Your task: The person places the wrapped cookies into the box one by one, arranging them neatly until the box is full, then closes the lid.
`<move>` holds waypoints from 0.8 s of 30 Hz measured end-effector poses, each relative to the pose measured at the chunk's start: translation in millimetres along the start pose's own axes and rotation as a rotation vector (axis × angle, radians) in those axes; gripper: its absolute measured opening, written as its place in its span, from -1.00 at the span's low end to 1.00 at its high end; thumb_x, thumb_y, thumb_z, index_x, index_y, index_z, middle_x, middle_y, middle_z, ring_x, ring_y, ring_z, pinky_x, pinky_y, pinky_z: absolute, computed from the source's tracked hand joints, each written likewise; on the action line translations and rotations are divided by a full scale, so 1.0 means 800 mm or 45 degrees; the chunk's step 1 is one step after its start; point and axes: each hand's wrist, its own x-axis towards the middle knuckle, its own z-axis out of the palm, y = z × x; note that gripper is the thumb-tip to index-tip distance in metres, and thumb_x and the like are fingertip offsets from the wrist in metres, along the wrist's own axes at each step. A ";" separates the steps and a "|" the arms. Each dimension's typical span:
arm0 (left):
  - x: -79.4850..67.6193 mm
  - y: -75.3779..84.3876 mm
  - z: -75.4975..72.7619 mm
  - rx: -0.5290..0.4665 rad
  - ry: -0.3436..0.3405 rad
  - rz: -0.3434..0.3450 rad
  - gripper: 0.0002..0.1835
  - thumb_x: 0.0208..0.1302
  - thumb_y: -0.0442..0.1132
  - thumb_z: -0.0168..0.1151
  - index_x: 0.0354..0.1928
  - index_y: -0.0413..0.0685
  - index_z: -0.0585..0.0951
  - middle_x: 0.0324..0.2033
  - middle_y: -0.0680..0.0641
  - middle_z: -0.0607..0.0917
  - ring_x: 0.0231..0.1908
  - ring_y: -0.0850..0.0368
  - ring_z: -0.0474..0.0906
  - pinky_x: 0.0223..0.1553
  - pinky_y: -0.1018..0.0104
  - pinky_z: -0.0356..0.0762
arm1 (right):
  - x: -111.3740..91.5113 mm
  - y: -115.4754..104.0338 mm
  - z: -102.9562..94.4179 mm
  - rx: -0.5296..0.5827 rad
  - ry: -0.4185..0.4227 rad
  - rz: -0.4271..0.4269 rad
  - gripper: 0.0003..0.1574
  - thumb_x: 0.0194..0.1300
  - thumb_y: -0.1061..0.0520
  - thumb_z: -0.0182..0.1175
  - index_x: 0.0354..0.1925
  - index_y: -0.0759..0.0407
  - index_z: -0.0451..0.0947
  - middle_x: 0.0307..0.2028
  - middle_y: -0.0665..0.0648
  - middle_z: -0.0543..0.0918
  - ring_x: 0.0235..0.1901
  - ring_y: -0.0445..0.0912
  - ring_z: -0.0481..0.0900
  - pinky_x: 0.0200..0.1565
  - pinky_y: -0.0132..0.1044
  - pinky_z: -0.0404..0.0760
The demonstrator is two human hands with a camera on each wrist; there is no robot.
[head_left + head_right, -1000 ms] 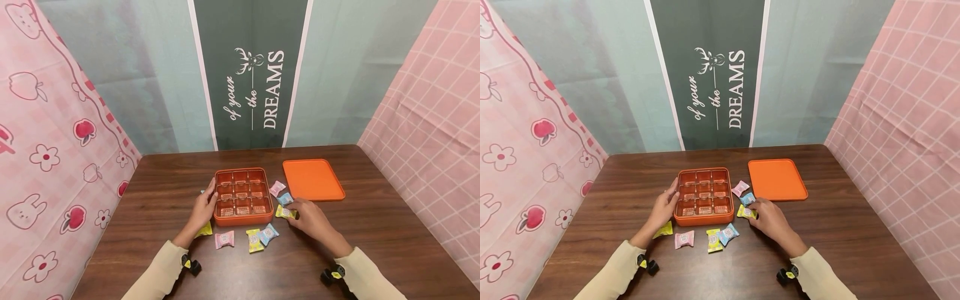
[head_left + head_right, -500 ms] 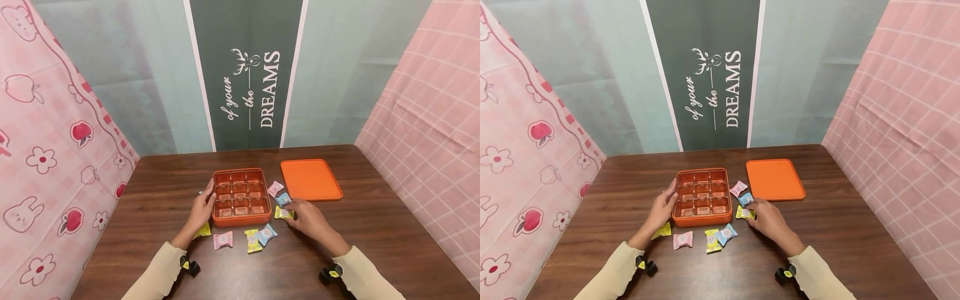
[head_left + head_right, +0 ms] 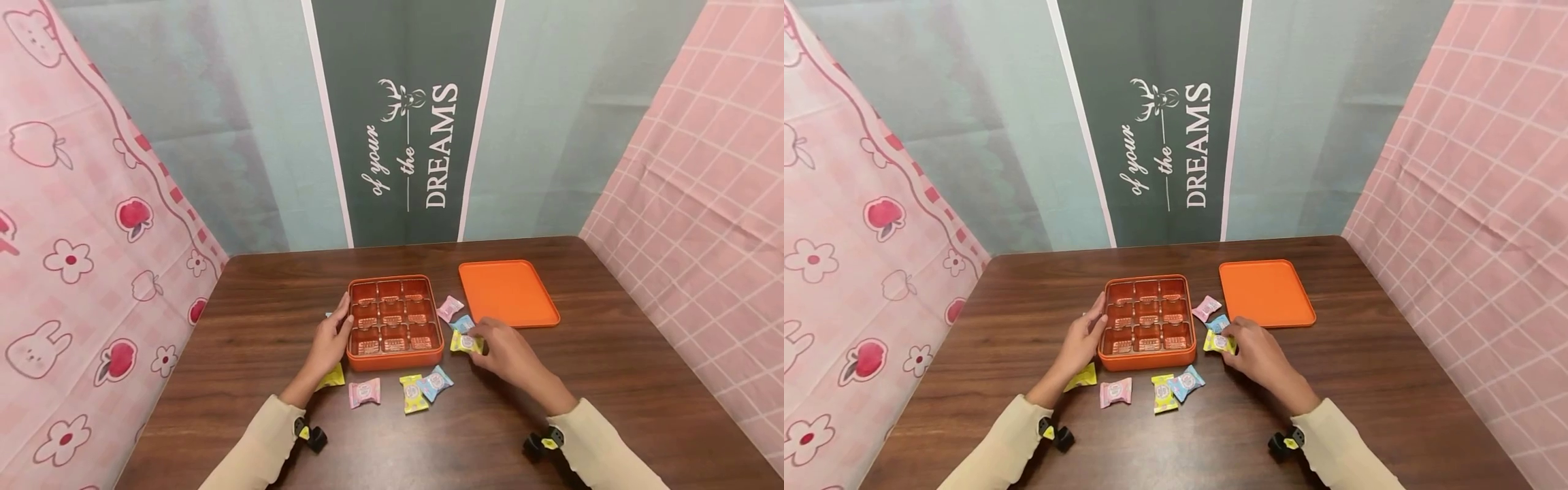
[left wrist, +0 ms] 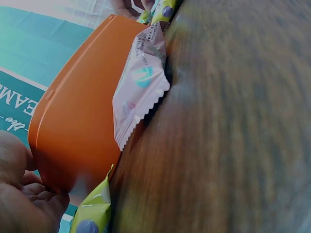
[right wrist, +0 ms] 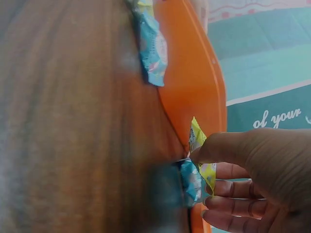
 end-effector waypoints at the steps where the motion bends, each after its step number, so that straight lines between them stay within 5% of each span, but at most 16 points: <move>1: 0.000 0.000 0.000 0.004 0.000 -0.001 -0.47 0.58 -0.33 0.00 0.49 -0.31 0.25 0.51 -0.23 0.22 0.48 -0.05 0.17 0.44 -0.02 0.15 | 0.001 0.000 -0.001 0.004 0.011 -0.001 -0.58 -0.03 0.14 0.59 -0.15 0.24 0.76 -0.28 0.08 0.65 -0.37 -0.12 0.48 -0.28 -0.21 0.64; 24: 0.000 -0.001 0.000 -0.028 -0.012 -0.001 -0.47 0.58 -0.33 0.00 0.49 -0.33 0.24 0.51 -0.24 0.20 0.49 -0.02 0.13 0.46 0.03 0.11 | 0.037 -0.004 -0.025 0.099 0.120 0.014 -0.56 0.02 0.19 0.57 -0.10 0.28 0.72 -0.16 0.17 0.68 -0.26 0.02 0.58 -0.24 -0.09 0.67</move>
